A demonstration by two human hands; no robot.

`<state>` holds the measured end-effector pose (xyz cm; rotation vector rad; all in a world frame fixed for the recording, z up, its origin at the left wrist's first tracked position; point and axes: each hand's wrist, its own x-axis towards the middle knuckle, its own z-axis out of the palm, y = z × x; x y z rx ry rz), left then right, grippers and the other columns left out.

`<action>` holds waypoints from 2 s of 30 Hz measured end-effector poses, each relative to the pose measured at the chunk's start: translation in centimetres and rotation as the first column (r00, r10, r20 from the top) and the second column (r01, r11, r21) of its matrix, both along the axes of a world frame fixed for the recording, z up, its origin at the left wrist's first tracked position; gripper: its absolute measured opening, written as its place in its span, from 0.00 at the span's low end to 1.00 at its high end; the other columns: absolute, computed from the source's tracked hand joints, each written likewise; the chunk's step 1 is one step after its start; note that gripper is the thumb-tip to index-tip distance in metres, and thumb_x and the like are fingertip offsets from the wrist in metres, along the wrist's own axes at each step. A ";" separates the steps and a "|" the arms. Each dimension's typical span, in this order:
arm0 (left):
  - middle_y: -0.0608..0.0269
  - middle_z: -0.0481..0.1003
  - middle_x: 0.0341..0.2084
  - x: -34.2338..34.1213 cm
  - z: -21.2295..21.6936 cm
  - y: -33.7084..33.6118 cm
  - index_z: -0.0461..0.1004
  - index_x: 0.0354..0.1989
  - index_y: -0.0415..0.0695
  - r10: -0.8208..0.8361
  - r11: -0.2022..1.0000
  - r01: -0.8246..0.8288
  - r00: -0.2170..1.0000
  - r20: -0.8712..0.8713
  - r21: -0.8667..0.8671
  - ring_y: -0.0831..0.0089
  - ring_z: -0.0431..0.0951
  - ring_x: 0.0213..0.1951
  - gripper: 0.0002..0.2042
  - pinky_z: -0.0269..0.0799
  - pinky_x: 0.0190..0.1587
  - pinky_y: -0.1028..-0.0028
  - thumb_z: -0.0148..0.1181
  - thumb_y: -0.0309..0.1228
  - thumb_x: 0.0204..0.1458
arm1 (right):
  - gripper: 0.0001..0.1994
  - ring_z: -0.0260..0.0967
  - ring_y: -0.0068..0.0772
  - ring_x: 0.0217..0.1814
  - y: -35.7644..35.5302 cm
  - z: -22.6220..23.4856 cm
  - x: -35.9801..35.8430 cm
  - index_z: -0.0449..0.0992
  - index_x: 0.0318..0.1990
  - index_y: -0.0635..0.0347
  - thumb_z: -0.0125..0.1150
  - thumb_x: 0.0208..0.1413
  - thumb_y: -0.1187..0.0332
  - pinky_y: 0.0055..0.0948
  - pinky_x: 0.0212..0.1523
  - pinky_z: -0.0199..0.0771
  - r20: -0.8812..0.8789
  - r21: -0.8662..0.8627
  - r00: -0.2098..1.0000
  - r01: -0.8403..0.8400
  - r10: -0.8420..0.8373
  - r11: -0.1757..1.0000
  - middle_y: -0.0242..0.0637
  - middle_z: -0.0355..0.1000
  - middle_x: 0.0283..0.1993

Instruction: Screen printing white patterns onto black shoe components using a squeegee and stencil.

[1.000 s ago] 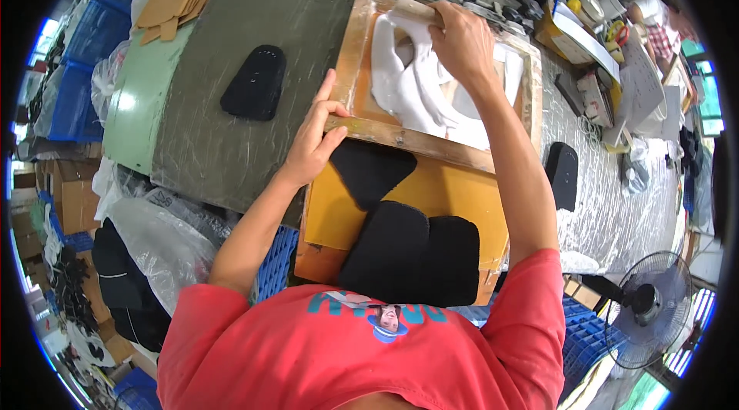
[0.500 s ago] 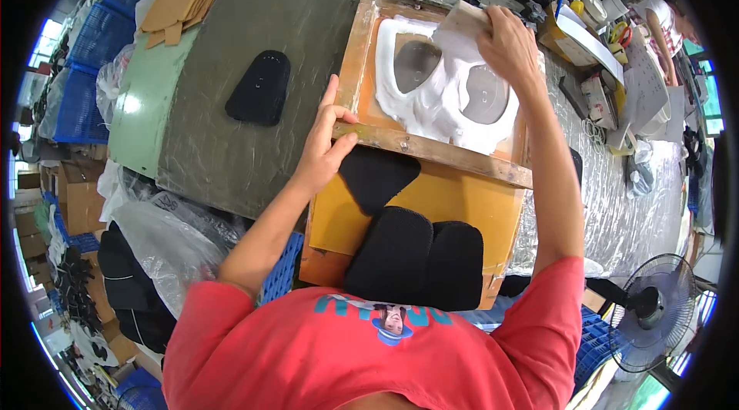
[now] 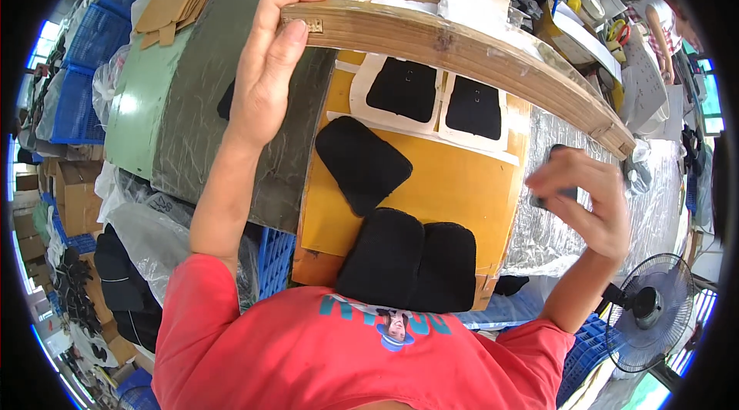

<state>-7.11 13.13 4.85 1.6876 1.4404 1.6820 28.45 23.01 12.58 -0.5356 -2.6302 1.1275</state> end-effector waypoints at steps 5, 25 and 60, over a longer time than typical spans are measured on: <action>0.55 0.68 0.58 0.2 -1.6 1.3 0.66 0.58 0.38 -0.011 0.993 -0.020 0.965 0.261 0.114 0.72 0.66 0.59 0.23 0.56 0.63 0.69 0.41 0.42 0.64 | 0.07 0.78 0.34 0.42 5.0 -13.5 0.0 0.81 0.39 0.63 0.58 0.55 0.76 0.30 0.45 0.74 0.061 0.083 0.910 0.404 -0.409 0.911 0.40 0.80 0.39; 0.49 0.74 0.42 4.1 -14.0 8.2 0.71 0.44 0.39 0.087 0.905 -0.391 0.561 -0.823 -0.170 0.49 0.72 0.48 0.16 0.65 0.50 0.53 0.64 0.24 0.46 | 0.14 0.74 0.31 0.44 7.4 -21.8 -1.1 0.75 0.47 0.62 0.65 0.54 0.69 0.32 0.47 0.71 -0.273 -0.178 0.568 0.764 -0.777 0.621 0.41 0.78 0.40; 0.69 0.76 0.39 -17.7 -10.9 -8.0 0.75 0.42 0.41 0.384 0.831 -0.293 0.917 0.106 -0.474 0.80 0.73 0.45 0.13 0.65 0.48 0.79 0.50 0.14 0.50 | 0.53 0.56 0.60 0.67 3.0 -21.4 17.4 0.54 0.68 0.68 0.73 0.38 0.47 0.45 0.65 0.58 0.243 0.572 0.237 0.748 -0.941 0.337 0.62 0.57 0.64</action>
